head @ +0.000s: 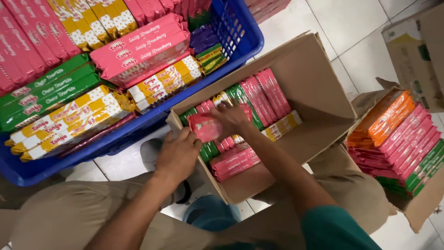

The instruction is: The person transfers packs of Tango chewing gum from a blue crate into a cardboard box. They pick up packs of various colors and place them into the box, arranging them in rows.

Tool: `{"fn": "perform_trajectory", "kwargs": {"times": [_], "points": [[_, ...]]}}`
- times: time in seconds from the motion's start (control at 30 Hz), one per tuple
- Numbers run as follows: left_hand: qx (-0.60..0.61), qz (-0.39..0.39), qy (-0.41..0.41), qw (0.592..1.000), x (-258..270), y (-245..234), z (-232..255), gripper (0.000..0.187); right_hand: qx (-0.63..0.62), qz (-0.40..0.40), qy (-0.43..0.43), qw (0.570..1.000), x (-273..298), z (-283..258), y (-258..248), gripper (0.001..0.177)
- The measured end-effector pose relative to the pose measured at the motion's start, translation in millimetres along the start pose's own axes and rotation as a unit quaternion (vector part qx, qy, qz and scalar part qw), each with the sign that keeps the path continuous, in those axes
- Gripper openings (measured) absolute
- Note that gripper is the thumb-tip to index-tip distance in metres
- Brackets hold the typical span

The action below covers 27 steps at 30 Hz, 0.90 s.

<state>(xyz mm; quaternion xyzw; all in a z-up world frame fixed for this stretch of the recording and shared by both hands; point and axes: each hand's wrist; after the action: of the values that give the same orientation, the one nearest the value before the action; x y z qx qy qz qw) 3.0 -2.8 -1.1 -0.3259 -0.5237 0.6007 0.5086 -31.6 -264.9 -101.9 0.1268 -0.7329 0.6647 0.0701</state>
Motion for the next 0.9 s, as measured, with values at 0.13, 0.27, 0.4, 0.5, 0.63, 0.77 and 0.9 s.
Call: {"fn": "perform_trajectory", "kwargs": {"times": [0.13, 0.27, 0.4, 0.5, 0.63, 0.77, 0.9], "points": [[0.011, -0.009, -0.006, 1.000, 2, 0, 2, 0.035, -0.039, -0.024, 0.009, 0.999, 11, -12, -11, 0.101], [0.025, -0.017, -0.002, 1.000, 1, -10, 1, 0.037, -0.136, -0.069, -0.002, 0.988, 9, -8, -7, 0.101], [0.011, 0.004, 0.003, 1.000, 2, -3, 1, 0.039, -0.074, -0.073, 0.081, 0.991, 14, -7, -14, 0.094], [-0.005, 0.025, -0.004, 1.000, 5, -18, 7, 0.034, -0.079, -0.054, 0.220, 0.971, 12, -10, -12, 0.107], [-0.026, 0.033, -0.003, 0.999, 5, -12, 8, 0.035, -0.141, -0.026, 0.321, 0.936, 16, -24, -11, 0.099], [-0.021, 0.009, -0.010, 1.000, 4, -6, 6, 0.039, -0.315, -0.023, 0.409, 0.856, 23, -51, -39, 0.090], [-0.034, 0.000, -0.007, 0.999, 5, -8, 6, 0.041, -0.371, -0.094, 0.431, 0.817, 9, -59, -17, 0.095]]}}
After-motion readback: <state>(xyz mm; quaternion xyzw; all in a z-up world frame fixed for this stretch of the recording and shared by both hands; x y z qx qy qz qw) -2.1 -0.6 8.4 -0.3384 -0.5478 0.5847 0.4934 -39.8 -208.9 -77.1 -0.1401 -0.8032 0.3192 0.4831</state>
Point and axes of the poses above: each hand's wrist, its own x-axis away from the middle knuckle, its own y-axis out of the palm, z = x × y, and after that the axes turned 7 degrees about y, right-handed
